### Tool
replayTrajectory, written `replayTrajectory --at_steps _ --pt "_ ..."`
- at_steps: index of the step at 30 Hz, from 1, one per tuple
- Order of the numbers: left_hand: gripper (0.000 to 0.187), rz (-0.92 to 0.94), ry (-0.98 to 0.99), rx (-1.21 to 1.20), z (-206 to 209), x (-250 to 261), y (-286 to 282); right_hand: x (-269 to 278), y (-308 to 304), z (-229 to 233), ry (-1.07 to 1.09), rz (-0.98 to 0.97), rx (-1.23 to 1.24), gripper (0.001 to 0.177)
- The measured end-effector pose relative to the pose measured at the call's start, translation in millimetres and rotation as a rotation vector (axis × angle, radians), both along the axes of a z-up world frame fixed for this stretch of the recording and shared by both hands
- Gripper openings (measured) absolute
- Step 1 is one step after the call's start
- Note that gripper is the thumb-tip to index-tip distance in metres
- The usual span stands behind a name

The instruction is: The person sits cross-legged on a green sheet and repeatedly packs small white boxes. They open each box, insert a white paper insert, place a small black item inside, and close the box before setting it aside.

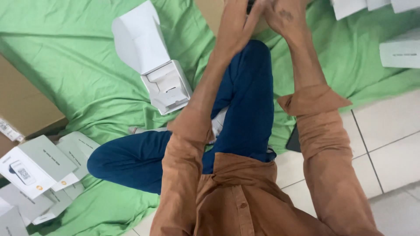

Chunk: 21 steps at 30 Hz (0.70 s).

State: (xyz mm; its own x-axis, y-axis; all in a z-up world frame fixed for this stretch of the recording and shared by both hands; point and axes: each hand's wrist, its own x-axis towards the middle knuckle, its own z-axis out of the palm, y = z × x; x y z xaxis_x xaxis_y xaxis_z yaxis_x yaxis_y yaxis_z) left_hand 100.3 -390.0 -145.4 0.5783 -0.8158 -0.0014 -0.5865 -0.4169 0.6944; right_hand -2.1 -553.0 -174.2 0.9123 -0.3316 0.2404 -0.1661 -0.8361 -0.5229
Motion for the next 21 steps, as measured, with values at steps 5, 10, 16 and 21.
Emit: replayTrajectory --at_steps 5,10,16,21 --pt "0.045 0.517 -0.077 -0.486 55.8 -28.8 245.9 -40.1 142.9 93.4 -0.257 -0.189 -0.009 0.056" --pt "0.101 0.606 -0.003 -0.237 26.1 -6.4 380.6 -12.4 266.8 63.0 -0.040 0.283 0.425 0.099" --pt "0.116 0.508 0.225 -0.152 -32.1 39.7 369.7 38.6 311.9 -4.6 0.129 0.246 0.390 0.112" --pt "0.099 0.670 0.455 -0.232 -51.6 57.3 348.5 52.6 306.5 -22.7 0.143 0.176 0.304 0.111"
